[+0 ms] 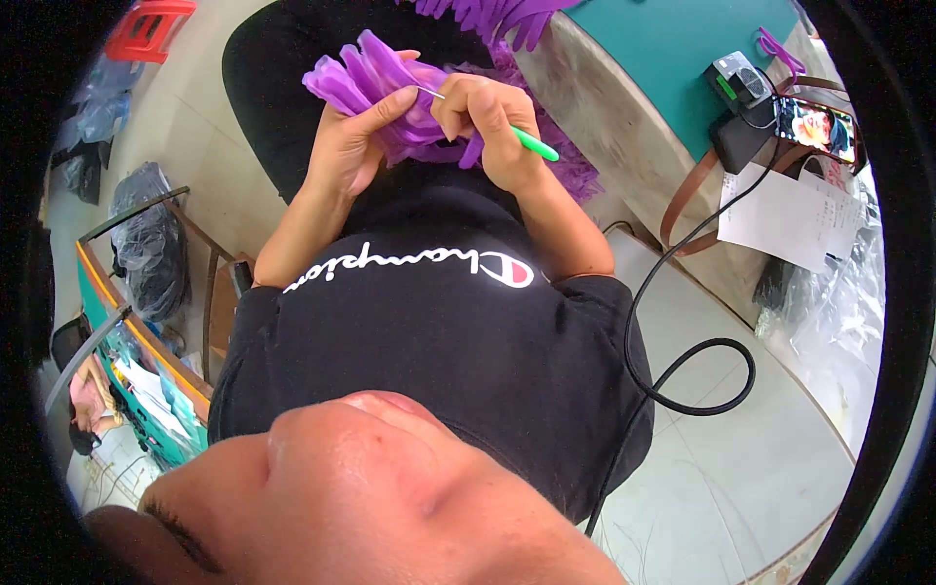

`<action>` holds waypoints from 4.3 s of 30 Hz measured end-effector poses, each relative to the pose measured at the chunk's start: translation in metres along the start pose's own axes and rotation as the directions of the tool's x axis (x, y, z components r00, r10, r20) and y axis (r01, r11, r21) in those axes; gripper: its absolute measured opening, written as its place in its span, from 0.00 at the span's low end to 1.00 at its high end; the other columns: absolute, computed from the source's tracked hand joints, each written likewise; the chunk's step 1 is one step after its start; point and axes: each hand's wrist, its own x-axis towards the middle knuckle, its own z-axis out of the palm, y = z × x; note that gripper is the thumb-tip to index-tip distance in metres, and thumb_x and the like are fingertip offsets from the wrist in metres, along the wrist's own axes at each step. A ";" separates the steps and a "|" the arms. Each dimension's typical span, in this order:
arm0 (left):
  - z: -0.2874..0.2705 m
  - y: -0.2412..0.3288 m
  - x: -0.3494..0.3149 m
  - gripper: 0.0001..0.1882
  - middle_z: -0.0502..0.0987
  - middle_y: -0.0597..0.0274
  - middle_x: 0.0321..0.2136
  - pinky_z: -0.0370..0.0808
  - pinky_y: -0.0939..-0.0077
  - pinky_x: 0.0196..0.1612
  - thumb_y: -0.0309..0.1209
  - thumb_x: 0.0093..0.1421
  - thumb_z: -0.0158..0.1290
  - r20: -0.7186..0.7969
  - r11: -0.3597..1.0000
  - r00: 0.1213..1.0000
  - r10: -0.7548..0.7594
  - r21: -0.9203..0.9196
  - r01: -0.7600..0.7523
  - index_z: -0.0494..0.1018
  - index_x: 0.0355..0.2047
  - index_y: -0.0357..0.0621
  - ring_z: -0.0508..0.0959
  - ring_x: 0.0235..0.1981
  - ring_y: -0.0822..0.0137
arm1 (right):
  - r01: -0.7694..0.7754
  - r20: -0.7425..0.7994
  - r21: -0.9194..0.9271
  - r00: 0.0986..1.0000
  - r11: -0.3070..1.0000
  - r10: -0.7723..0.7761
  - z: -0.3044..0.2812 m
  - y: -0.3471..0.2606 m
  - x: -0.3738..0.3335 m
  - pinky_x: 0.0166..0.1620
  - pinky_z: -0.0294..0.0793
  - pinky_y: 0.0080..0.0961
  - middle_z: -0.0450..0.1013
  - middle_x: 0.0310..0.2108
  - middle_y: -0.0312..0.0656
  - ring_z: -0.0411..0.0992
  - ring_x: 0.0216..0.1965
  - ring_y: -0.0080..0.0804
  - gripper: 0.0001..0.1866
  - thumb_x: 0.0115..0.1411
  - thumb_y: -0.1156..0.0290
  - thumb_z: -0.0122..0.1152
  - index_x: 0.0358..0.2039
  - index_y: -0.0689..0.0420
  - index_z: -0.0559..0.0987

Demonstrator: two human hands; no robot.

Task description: Using a latch hook tool to assemble purple fabric strips into a larger product at a workbench.

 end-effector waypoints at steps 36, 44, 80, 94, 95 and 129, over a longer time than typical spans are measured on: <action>0.003 -0.001 0.002 0.08 0.77 0.63 0.28 0.74 0.79 0.35 0.26 0.55 0.59 -0.167 0.991 0.977 0.131 0.010 -0.131 0.73 0.34 0.36 0.76 0.29 0.73 | 0.304 0.154 -0.595 0.952 0.744 -0.266 0.008 -0.014 0.006 0.20 0.64 0.25 0.65 0.18 0.44 0.66 0.16 0.34 0.20 0.62 0.63 0.50 0.16 0.63 0.69; 0.006 -0.003 0.002 0.06 0.77 0.63 0.25 0.73 0.81 0.32 0.26 0.55 0.58 -0.148 0.978 0.967 0.206 0.064 -0.198 0.74 0.31 0.36 0.76 0.26 0.74 | 0.339 0.189 -0.679 0.938 0.651 -0.292 0.010 -0.005 0.002 0.19 0.64 0.26 0.65 0.19 0.42 0.65 0.15 0.35 0.17 0.60 0.67 0.53 0.17 0.62 0.70; -0.082 -0.019 0.046 0.20 0.76 0.60 0.41 0.69 0.71 0.52 0.30 0.55 0.58 -0.223 0.994 0.970 -0.101 -0.067 0.089 0.71 0.48 0.39 0.75 0.44 0.67 | 0.281 -0.338 0.686 0.940 0.672 -0.047 -0.102 -0.083 -0.023 0.32 0.52 0.19 0.62 0.27 0.30 0.54 0.26 0.19 0.10 0.58 0.62 0.55 0.22 0.50 0.70; -0.026 0.000 0.015 0.22 0.76 0.56 0.41 0.74 0.68 0.49 0.41 0.63 0.47 0.162 0.808 0.866 -0.474 -0.310 0.500 0.69 0.47 0.33 0.77 0.43 0.64 | -0.067 -0.211 0.446 0.961 0.893 0.178 -0.040 -0.036 -0.003 0.37 0.57 0.30 0.59 0.22 0.36 0.57 0.29 0.30 0.15 0.63 0.59 0.41 0.24 0.55 0.66; -0.020 0.006 0.010 0.20 0.76 0.57 0.42 0.73 0.69 0.50 0.36 0.61 0.52 0.199 0.823 0.877 -0.437 -0.304 0.479 0.69 0.49 0.35 0.76 0.44 0.65 | -0.105 -0.113 0.516 0.975 0.850 0.189 -0.031 -0.026 -0.003 0.32 0.56 0.28 0.57 0.20 0.35 0.55 0.26 0.28 0.16 0.63 0.60 0.40 0.21 0.54 0.63; -0.021 0.011 -0.002 0.14 0.77 0.59 0.34 0.74 0.75 0.40 0.30 0.55 0.58 0.316 0.978 0.927 -0.202 0.010 0.210 0.74 0.40 0.36 0.77 0.35 0.69 | -0.243 -0.257 0.611 0.839 0.753 0.480 -0.134 -0.012 0.025 0.23 0.57 0.23 0.57 0.19 0.34 0.53 0.17 0.26 0.16 0.64 0.59 0.48 0.22 0.53 0.64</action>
